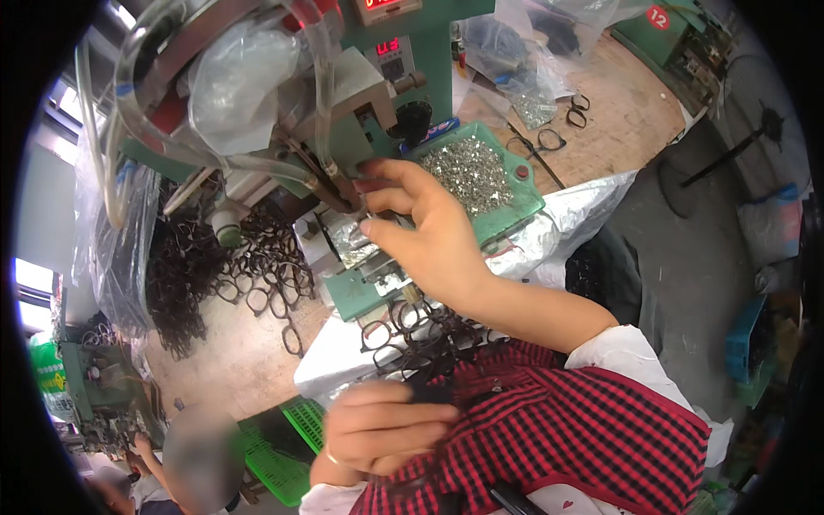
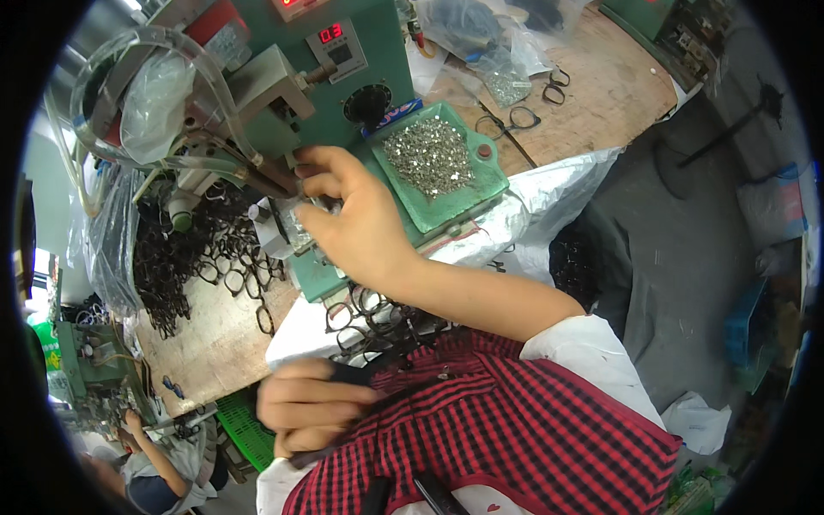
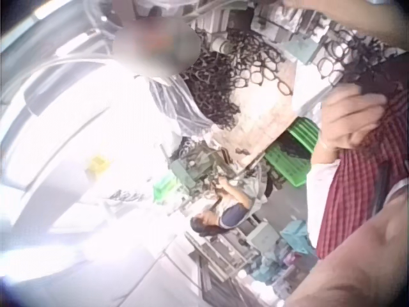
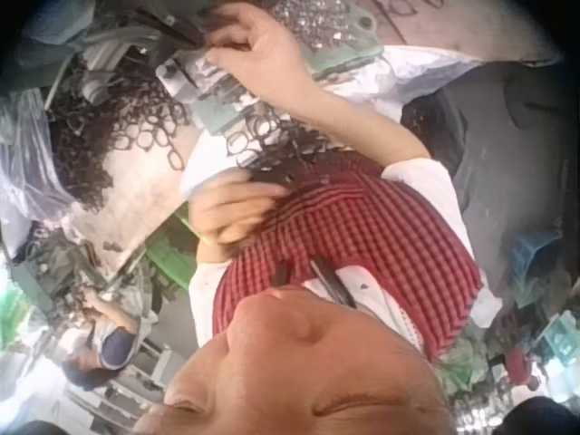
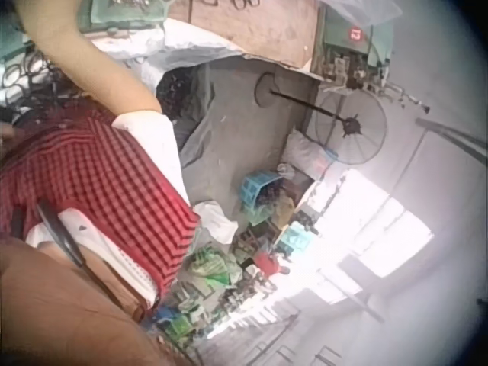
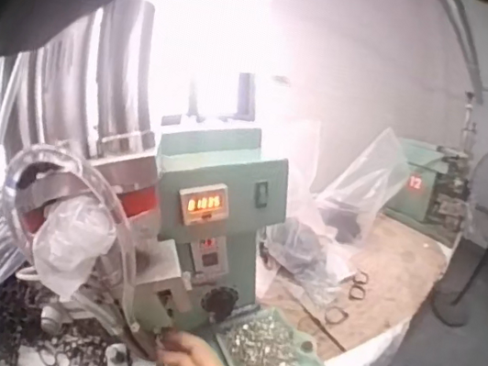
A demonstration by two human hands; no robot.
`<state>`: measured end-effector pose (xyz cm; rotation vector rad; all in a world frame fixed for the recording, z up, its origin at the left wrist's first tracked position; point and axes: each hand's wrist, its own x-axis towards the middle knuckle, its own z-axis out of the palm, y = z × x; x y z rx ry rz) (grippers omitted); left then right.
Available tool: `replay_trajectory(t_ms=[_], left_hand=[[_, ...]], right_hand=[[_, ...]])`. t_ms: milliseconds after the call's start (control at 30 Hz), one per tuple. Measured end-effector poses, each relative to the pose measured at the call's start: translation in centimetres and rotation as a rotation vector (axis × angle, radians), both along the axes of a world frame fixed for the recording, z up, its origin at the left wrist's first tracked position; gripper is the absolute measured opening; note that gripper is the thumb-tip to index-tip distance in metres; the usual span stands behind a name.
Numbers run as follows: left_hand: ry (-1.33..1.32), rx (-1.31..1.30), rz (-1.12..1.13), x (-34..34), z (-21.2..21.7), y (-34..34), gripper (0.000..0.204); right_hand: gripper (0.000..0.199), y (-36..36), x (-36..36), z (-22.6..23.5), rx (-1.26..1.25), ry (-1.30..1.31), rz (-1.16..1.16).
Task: The person assembles eyeglasses by inserting small metal components into eyeglass frames using a green press machine. They repeatedly pick up frames, place them under the press, and add metal parts before pressing them together.
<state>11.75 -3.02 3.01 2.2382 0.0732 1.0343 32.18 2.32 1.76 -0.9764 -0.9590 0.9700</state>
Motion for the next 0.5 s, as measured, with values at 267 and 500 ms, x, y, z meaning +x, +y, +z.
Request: replay_trajectory(t_ms=[267, 500], left_hand=[[0.049, 0.434, 0.435, 3.7, -1.9, 7.2, 0.028], [0.074, 0.464, 0.437, 3.9, -2.8, 7.5, 0.024]], right_hand=[[0.025, 1.3, 12.0, -10.5, -0.015, -1.207, -0.692], [0.018, 3.2, 11.0, -10.9, 0.119, -1.129, -0.619]])
